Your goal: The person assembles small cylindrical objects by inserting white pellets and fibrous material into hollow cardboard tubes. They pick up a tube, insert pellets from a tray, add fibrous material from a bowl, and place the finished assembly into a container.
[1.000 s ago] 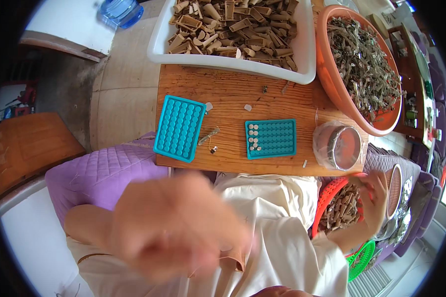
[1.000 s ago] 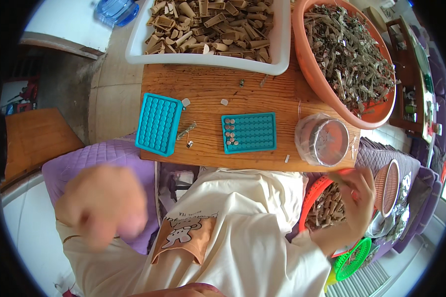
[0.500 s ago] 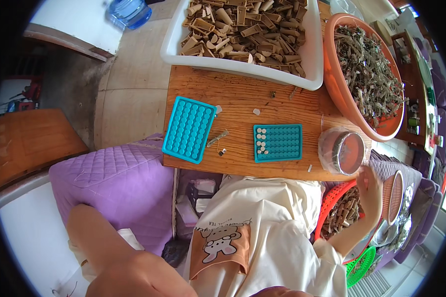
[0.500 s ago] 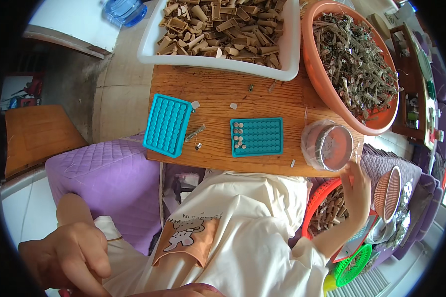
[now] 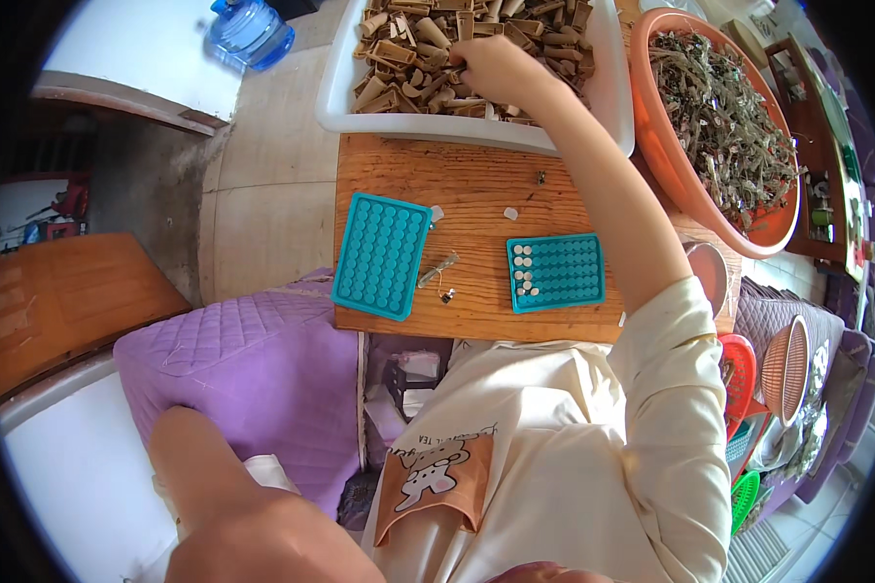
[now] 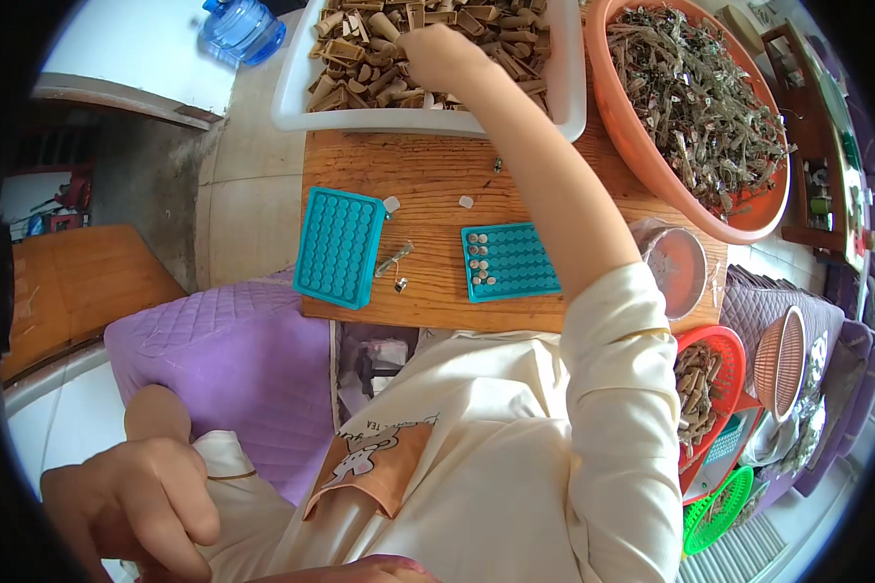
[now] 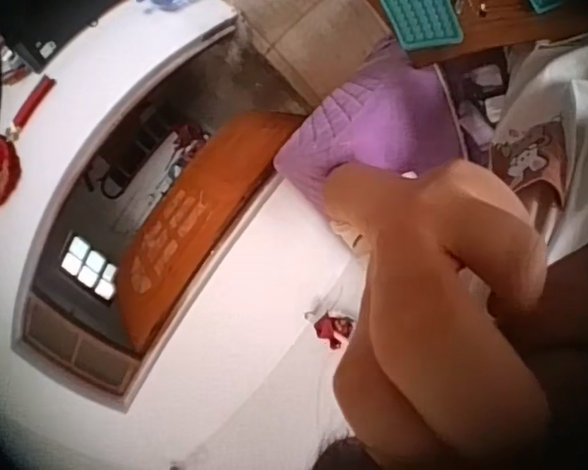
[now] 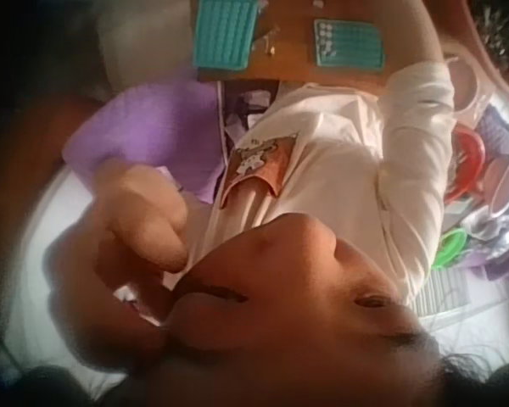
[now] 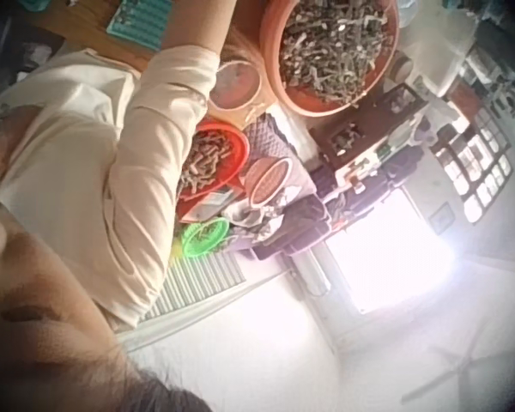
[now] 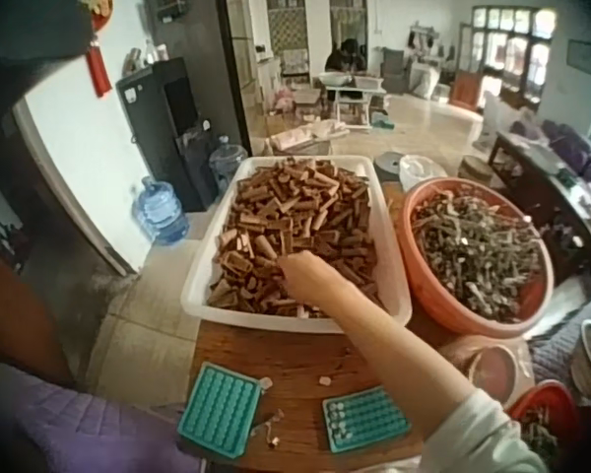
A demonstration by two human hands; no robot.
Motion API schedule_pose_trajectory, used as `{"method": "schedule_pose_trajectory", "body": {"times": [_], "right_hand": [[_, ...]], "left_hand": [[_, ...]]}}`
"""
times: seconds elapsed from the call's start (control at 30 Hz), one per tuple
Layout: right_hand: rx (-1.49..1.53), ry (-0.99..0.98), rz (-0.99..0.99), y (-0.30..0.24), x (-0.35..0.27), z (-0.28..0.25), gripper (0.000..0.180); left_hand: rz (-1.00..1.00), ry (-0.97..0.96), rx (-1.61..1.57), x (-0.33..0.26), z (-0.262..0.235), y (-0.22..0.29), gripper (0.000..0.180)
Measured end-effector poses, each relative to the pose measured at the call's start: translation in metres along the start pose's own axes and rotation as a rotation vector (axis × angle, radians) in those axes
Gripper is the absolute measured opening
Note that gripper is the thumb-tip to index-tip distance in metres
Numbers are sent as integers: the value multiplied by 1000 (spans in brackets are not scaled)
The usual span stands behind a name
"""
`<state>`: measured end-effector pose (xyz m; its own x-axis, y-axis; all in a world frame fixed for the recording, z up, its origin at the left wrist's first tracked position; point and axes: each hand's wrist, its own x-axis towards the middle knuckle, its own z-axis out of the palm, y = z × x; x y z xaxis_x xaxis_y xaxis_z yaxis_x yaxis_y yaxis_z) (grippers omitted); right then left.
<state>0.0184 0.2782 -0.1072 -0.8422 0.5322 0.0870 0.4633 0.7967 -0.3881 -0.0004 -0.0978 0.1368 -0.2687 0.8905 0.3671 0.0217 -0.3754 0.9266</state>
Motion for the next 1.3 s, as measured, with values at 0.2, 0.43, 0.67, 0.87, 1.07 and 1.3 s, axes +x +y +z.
{"method": "schedule_pose_trajectory", "body": {"times": [0.2,0.43,0.67,0.87,1.07,1.3], "right_hand": [[-52,-131,53,-11,8,13,28],[92,184,12,-8,-19,-18,24],[683,802,196,-39,-121,-76,20],[372,900,-106,-107,-196,-54,25],[454,784,-342,-145,-200,-20,27],[183,606,-215,-71,-179,-4,30]], "left_hand": [[59,-201,-157,35,-6,-17,21],[130,-201,-133,35,-5,-24,20],[275,-248,-108,46,-6,-44,27],[-353,-5,-123,52,16,-114,23],[-749,-177,-210,34,9,-147,30],[-720,-56,-204,49,-4,-153,34]]}}
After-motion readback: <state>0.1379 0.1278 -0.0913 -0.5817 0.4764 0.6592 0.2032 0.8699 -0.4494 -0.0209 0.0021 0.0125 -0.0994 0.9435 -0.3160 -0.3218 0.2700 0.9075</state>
